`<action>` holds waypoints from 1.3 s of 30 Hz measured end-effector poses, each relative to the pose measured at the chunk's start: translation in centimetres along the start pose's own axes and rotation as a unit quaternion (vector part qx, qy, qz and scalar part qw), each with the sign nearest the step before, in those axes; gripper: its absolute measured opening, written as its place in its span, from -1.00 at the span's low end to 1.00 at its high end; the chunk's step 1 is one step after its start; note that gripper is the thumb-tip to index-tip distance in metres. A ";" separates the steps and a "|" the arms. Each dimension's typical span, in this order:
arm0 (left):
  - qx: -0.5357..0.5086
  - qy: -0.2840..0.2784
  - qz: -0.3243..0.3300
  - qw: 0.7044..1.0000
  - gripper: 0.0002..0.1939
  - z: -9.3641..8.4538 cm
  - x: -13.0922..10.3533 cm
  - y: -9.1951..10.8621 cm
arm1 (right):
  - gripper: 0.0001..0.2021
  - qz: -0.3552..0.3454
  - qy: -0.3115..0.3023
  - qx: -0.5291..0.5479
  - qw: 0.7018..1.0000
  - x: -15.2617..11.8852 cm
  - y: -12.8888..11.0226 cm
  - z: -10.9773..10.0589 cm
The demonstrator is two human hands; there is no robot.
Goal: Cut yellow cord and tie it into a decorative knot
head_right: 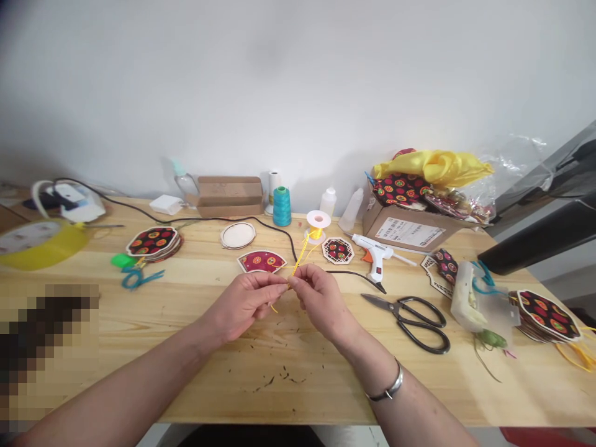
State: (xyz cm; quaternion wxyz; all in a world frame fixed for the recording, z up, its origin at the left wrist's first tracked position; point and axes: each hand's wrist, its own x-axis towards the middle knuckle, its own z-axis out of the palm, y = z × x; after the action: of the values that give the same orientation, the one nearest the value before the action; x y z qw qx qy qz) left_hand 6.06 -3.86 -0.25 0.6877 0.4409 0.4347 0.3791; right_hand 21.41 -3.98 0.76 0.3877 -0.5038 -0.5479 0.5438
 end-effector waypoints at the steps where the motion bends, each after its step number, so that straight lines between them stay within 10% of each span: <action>1: 0.003 -0.002 0.000 1.000 -0.79 0.0 0.0 0.0 | -0.74 0.001 0.002 -0.001 1.000 0.0 0.0 0.0; 25: 0.025 0.001 0.012 1.000 -0.81 0.1 -0.2 0.3 | -0.79 -0.002 -0.040 -0.057 0.998 0.2 -0.3 -0.7; 39: 0.151 0.065 0.110 0.980 -0.85 -0.2 -0.3 0.6 | -0.85 -0.119 0.068 -0.204 0.969 0.7 0.4 -1.2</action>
State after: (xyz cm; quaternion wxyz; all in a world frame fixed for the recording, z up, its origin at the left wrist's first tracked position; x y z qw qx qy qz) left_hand 5.73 -3.90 0.36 0.5375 0.5596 0.4794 0.4101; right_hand 22.47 -3.09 0.43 0.3751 -0.5387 -0.6758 0.3352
